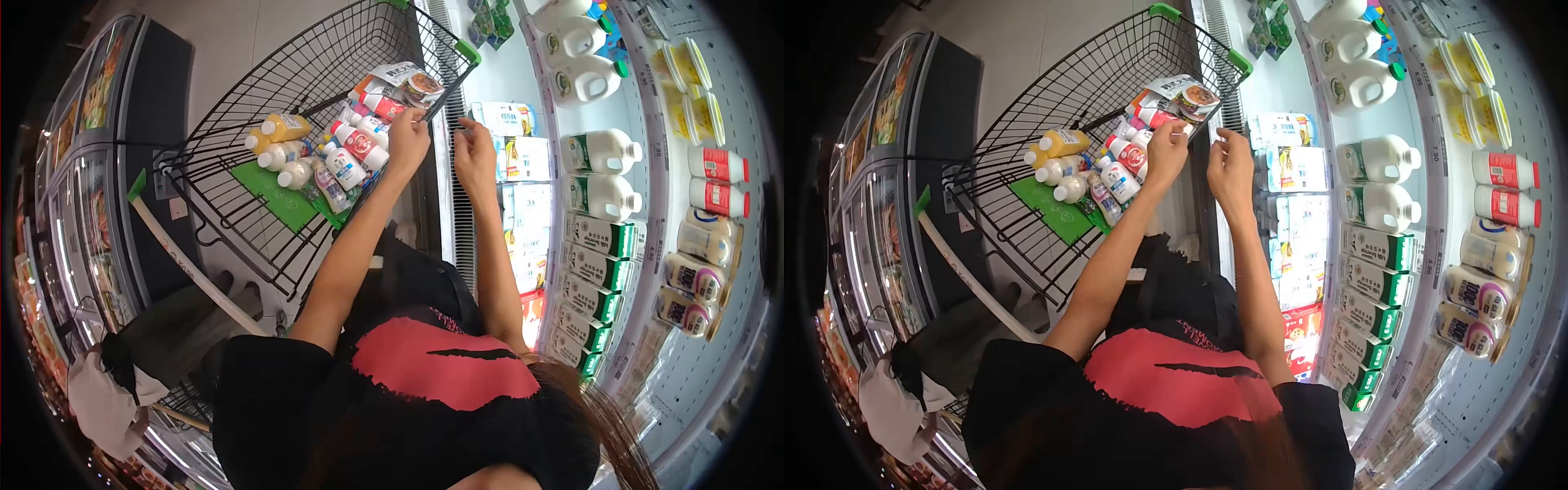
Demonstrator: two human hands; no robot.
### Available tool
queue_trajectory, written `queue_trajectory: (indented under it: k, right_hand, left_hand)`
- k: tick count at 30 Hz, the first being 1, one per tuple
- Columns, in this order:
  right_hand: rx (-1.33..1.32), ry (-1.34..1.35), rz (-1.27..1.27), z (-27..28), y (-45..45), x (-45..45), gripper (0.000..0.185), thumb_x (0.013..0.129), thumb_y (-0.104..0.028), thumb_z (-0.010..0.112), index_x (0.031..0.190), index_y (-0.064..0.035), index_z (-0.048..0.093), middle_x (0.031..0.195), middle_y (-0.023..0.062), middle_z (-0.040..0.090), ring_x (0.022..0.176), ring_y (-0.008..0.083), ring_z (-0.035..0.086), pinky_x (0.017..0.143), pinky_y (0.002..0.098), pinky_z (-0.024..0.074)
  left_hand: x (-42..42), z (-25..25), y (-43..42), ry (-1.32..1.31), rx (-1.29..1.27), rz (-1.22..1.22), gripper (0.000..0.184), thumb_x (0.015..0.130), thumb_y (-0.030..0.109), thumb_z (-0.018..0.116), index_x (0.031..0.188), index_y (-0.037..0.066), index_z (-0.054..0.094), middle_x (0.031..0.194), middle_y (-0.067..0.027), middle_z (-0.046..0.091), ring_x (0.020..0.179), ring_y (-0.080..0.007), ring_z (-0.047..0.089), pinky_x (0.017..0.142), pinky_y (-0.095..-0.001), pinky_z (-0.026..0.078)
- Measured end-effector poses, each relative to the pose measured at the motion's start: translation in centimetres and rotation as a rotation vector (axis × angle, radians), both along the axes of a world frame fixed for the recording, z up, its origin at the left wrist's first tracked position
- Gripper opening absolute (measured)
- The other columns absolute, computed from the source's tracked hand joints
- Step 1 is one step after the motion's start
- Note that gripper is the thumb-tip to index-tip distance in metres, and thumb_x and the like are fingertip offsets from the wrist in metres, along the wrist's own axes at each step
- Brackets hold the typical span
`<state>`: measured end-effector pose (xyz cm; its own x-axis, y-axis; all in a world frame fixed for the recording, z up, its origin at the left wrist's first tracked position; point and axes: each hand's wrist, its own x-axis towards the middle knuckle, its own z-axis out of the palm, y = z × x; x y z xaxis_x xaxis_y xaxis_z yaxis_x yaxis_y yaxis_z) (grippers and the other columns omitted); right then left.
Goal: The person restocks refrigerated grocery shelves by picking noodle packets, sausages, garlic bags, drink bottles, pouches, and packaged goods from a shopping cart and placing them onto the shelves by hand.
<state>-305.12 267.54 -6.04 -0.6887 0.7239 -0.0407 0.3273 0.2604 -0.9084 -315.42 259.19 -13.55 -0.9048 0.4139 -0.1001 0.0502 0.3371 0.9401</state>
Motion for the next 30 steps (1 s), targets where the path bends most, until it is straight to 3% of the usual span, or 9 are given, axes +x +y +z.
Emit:
queue_trajectory:
  k: [4,8,10,14,20,23,26,28,30]
  right_hand:
    - [-0.119,-0.138,0.461,-9.0,-7.3,-7.5,0.028,0.089,-0.018,0.057,0.11,-0.0001,0.063,0.097,0.0211,0.068,0.09,0.0331,0.067,0.079,0.0402,0.0512]
    - [-0.004,-0.381,0.81,-20.1,-16.0,-11.0,0.027,0.085,-0.016,0.053,0.104,-0.002,0.067,0.098,0.0214,0.068,0.094,0.0382,0.065,0.084,0.0431,0.0511]
    - [-0.104,-0.632,0.948,-22.0,-18.6,-11.5,0.04,0.074,-0.031,0.067,0.095,0.0036,0.069,0.093,0.0246,0.069,0.092,0.0383,0.068,0.082,0.0431,0.0535]
    - [-0.059,-0.806,1.098,-24.2,-20.8,-11.3,0.053,0.069,-0.042,0.07,0.093,0.0047,0.07,0.093,0.0262,0.069,0.093,0.0374,0.068,0.081,0.0427,0.054]
    - [-0.113,-0.85,1.139,-22.2,-19.2,-12.0,0.044,0.081,-0.031,0.058,0.098,0.0085,0.068,0.099,0.0298,0.067,0.095,0.0375,0.067,0.082,0.0426,0.0519]
    - [-0.16,-0.777,1.169,-22.6,-19.4,-11.9,0.045,0.085,-0.033,0.056,0.1,0.009,0.066,0.1,0.0296,0.067,0.096,0.04,0.066,0.084,0.0431,0.0506]
    - [0.064,-0.514,1.382,-25.6,-20.4,-11.2,0.047,0.089,-0.034,0.053,0.104,0.0091,0.063,0.103,0.0302,0.065,0.097,0.0409,0.065,0.087,0.0428,0.0491]
    - [-0.29,-0.639,0.799,-21.9,-20.8,-11.7,0.043,0.093,-0.033,0.049,0.11,0.0053,0.061,0.107,0.0305,0.064,0.099,0.0411,0.064,0.09,0.0427,0.0474]
    - [-0.293,-0.612,0.646,-17.0,-19.6,-11.7,0.04,0.097,-0.03,0.048,0.12,0.0014,0.057,0.107,0.0272,0.065,0.096,0.0351,0.067,0.085,0.041,0.05]
  left_hand:
    - [-6.5,-12.3,-13.8,-0.101,-0.435,0.425,0.03,0.079,0.01,0.067,0.108,0.0,0.064,0.097,-0.0192,0.068,0.087,-0.0309,0.068,0.075,-0.0398,0.054]
    - [-3.3,-19.3,-23.2,-0.555,-0.759,0.503,0.049,0.071,0.021,0.075,0.107,-0.008,0.058,0.104,-0.0233,0.066,0.1,-0.0398,0.064,0.089,-0.0467,0.049]
    - [-0.4,-22.8,-25.8,-0.613,-0.681,0.371,0.056,0.07,0.028,0.078,0.106,-0.008,0.055,0.106,-0.0251,0.065,0.104,-0.0405,0.063,0.09,-0.0463,0.049]
    - [1.4,-22.7,-24.5,-0.505,-0.886,0.397,0.061,0.068,0.031,0.082,0.107,-0.006,0.052,0.11,-0.0269,0.064,0.106,-0.0396,0.063,0.09,-0.0457,0.05]
    - [-0.6,-20.0,-24.5,-0.575,-0.911,0.348,0.064,0.066,0.03,0.084,0.111,-0.004,0.053,0.107,-0.0234,0.066,0.1,-0.0369,0.066,0.087,-0.045,0.051]
    - [-1.7,-19.2,-27.4,-1.106,-0.181,0.419,0.054,0.073,0.015,0.08,0.119,-0.002,0.056,0.106,-0.0155,0.067,0.096,-0.0271,0.067,0.082,-0.0384,0.054]
    - [-3.6,-14.3,-28.2,-1.406,0.161,0.396,0.047,0.078,0.005,0.075,0.12,0.0,0.056,0.107,-0.0135,0.066,0.096,-0.025,0.066,0.081,-0.0373,0.054]
    - [-4.8,-12.0,-26.8,-1.236,0.172,0.404,0.046,0.079,0.0,0.073,0.121,0.002,0.056,0.108,-0.012,0.064,0.097,-0.023,0.065,0.082,-0.0366,0.054]
    - [-5.8,-7.2,-25.0,-0.923,0.143,0.246,0.049,0.08,0.001,0.074,0.125,0.001,0.053,0.109,-0.0107,0.063,0.098,-0.0212,0.064,0.085,-0.0351,0.053]
